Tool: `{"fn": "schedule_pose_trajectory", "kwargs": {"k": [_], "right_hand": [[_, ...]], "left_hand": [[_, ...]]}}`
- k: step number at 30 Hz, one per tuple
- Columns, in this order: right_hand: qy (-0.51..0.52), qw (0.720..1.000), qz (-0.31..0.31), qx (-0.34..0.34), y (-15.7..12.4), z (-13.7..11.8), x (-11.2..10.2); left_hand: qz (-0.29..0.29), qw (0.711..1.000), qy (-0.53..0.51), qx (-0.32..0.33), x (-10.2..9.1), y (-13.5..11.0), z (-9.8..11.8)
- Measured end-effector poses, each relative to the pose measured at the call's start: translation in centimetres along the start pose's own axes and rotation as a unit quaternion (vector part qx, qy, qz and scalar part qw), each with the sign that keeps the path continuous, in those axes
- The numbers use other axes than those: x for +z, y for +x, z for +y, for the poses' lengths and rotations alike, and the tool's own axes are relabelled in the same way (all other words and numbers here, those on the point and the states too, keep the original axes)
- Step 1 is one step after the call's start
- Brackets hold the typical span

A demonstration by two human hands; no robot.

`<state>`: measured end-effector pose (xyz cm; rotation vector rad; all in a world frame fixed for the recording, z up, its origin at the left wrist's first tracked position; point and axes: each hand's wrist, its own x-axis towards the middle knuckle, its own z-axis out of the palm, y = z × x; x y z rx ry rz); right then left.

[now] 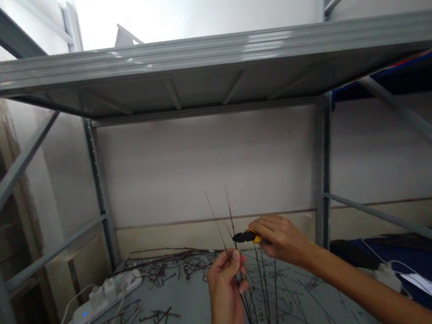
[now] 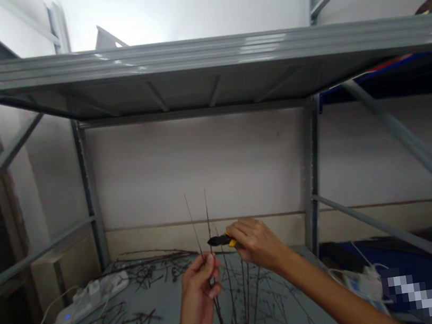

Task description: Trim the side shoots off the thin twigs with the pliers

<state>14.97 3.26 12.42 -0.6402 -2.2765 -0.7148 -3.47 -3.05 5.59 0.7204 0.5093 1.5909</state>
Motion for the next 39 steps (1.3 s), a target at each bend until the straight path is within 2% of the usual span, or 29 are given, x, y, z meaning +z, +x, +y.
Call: {"fn": "schedule_pose_trajectory", "kwargs": {"k": [2,4,5,7,9,12,15,20,22,26,30,33,36,39], "right_hand": [[0.075,0.989,0.02,0.126,-0.1,-1.1,0.1],[0.158,0.951,0.04,0.261,0.4,-2.7,-0.3],[0.192,0.931,0.044,0.306,0.8,-3.5,-0.7],[0.242,0.907,0.036,0.342,1.5,-4.9,-1.5],[0.267,0.903,0.023,0.336,1.9,-6.0,-2.0],[0.26,0.913,0.001,0.315,1.8,-6.8,-1.9],[0.243,0.916,-0.016,0.32,1.2,-7.1,-1.2],[0.245,0.905,-0.021,0.349,0.1,-7.2,-0.1],[0.249,0.898,-0.004,0.363,-0.1,-6.9,0.2],[0.262,0.879,0.026,0.397,-0.5,-5.7,0.7],[0.255,0.874,0.02,0.412,-0.9,-4.9,1.2],[0.201,0.903,0.042,0.378,-1.5,-5.1,1.5],[0.133,0.948,0.078,0.278,-2.6,-5.4,1.6],[0.09,0.978,0.018,0.188,-3.6,-5.2,1.9]], "left_hand": [[0.014,1.0,0.016,0.018,-0.1,0.2,0.0],[0.013,0.999,0.033,0.019,-0.2,0.4,0.0],[0.008,0.999,0.04,0.015,-0.3,0.5,-0.1],[-0.013,0.998,0.055,0.017,-0.4,0.6,-0.3],[-0.052,0.995,0.071,0.034,-0.6,0.4,-0.7],[-0.125,0.987,0.084,0.05,-1.1,-0.1,-1.3],[-0.153,0.984,0.083,0.036,-1.9,-0.6,-2.0],[-0.131,0.99,0.058,0.016,-3.0,-0.9,-2.5],[-0.106,0.992,0.064,0.033,-3.4,-0.7,-2.7],[-0.021,0.982,0.156,0.105,-4.4,-0.1,-3.4],[-0.003,0.973,0.194,0.121,-5.1,0.0,-4.3],[0.019,0.982,0.156,0.104,-5.2,-0.1,-4.5],[0.039,0.987,0.125,0.089,-5.0,-0.1,-4.4],[0.043,0.99,0.12,0.067,-4.9,-0.1,-4.2]]}}
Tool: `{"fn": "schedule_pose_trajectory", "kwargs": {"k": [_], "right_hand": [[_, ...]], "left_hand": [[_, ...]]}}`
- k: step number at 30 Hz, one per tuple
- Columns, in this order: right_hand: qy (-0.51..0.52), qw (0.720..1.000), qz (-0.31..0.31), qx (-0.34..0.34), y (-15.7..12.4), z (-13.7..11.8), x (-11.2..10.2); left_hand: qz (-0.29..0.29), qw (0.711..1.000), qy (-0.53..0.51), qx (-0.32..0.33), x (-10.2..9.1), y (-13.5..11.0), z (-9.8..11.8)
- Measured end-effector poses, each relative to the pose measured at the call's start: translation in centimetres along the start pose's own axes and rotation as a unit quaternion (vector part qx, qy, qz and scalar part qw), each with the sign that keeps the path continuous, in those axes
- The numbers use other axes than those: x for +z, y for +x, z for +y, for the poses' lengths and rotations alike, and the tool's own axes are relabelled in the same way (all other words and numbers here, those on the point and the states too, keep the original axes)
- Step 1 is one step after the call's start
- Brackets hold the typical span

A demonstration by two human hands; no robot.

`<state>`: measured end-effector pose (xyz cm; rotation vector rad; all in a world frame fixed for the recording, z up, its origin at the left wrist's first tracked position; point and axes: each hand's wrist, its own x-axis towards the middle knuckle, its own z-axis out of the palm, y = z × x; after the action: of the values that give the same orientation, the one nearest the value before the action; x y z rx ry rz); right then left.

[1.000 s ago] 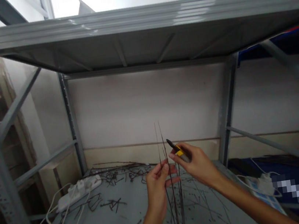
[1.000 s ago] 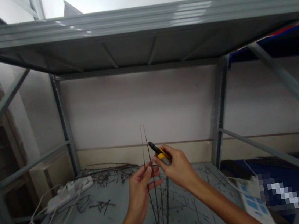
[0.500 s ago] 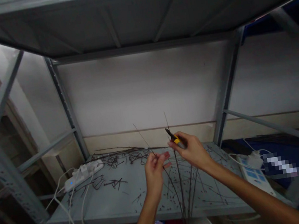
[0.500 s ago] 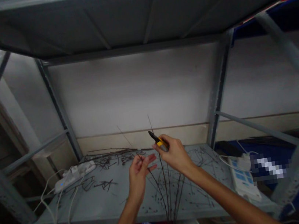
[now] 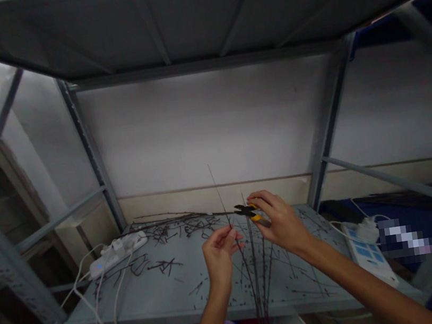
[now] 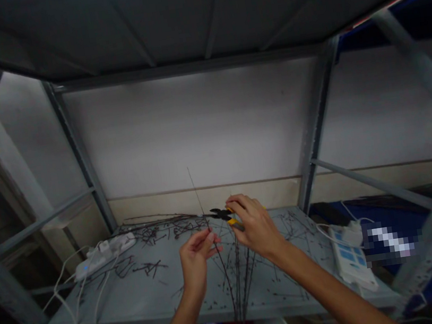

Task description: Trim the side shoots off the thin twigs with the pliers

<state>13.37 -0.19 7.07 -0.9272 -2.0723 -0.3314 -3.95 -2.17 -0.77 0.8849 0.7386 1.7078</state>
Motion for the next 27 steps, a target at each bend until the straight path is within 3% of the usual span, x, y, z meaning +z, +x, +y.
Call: {"fn": "schedule_pose_trajectory", "kwargs": {"k": [5,17,23,27], "right_hand": [[-0.042,0.993,-0.083,-0.067,-0.2,1.3,0.8],[-0.098,0.98,-0.053,-0.167,0.1,2.3,2.3],[-0.041,0.989,-0.025,-0.139,-1.2,2.7,3.5],[0.049,0.998,-0.043,-0.016,0.1,1.3,2.3]], "left_hand": [[-0.012,1.0,0.0,-0.022,0.2,-0.4,0.5],[-0.023,0.999,0.006,-0.04,0.0,-0.8,2.0],[0.001,0.999,-0.014,-0.03,-0.3,-0.6,1.8],[0.015,1.0,-0.006,-0.026,-0.6,-0.1,1.9]]}}
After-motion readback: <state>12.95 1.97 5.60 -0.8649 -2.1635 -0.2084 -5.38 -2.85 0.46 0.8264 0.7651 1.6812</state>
